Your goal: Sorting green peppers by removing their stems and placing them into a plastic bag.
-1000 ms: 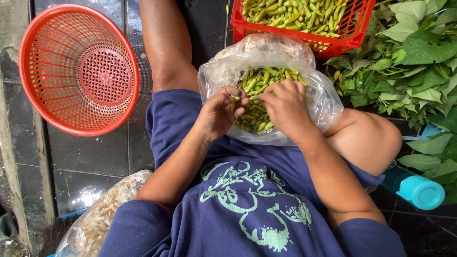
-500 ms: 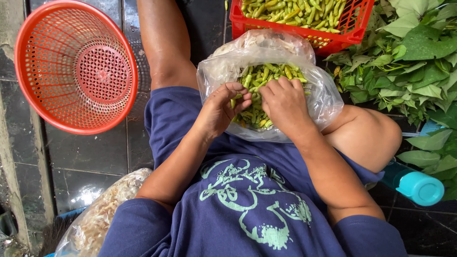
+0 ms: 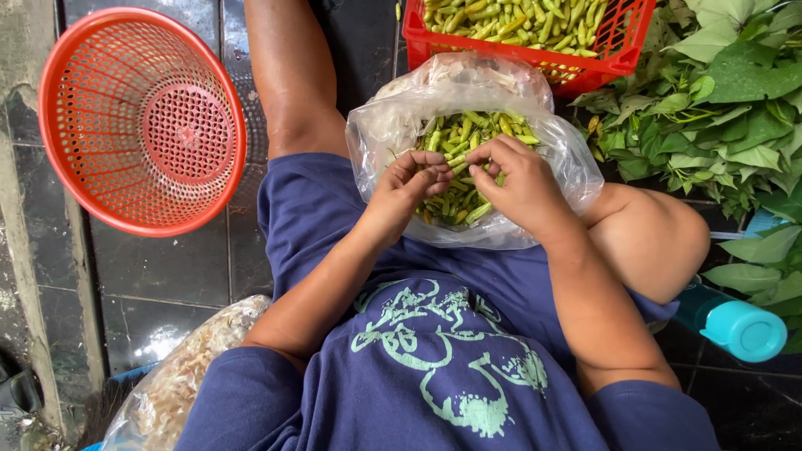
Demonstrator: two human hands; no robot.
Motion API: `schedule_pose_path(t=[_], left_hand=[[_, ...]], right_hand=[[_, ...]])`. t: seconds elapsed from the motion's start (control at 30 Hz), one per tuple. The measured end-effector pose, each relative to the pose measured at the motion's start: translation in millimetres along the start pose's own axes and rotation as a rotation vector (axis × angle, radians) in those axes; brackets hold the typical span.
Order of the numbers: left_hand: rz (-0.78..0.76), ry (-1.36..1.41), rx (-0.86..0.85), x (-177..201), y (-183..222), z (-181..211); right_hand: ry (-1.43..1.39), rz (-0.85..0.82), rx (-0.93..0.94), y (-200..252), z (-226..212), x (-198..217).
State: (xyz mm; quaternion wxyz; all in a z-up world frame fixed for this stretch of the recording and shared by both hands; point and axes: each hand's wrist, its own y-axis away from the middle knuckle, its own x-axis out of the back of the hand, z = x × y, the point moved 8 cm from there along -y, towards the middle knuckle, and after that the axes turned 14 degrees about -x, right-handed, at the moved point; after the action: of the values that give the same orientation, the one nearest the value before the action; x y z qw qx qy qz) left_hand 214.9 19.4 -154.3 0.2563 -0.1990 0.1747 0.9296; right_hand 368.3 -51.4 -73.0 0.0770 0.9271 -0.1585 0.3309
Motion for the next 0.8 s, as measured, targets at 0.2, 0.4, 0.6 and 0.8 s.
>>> schedule_pose_path(t=[0.2, 0.4, 0.6, 0.8], left_hand=[[0.109, 0.112, -0.02, 8, -8, 14], [0.11, 0.127, -0.01, 14, -8, 16], [0.047, 0.135, 0.04, -2, 2, 12], [-0.119, 0.091, 0.101, -20, 14, -11]], right_hand=[[0.574, 0.119, 0.256, 2, -7, -36], [0.508, 0.03, 0.045, -8, 21, -34], [-0.629, -0.226, -0.359, 7, 28, -13], [-0.611, -0.197, -0.319, 7, 19, -14]])
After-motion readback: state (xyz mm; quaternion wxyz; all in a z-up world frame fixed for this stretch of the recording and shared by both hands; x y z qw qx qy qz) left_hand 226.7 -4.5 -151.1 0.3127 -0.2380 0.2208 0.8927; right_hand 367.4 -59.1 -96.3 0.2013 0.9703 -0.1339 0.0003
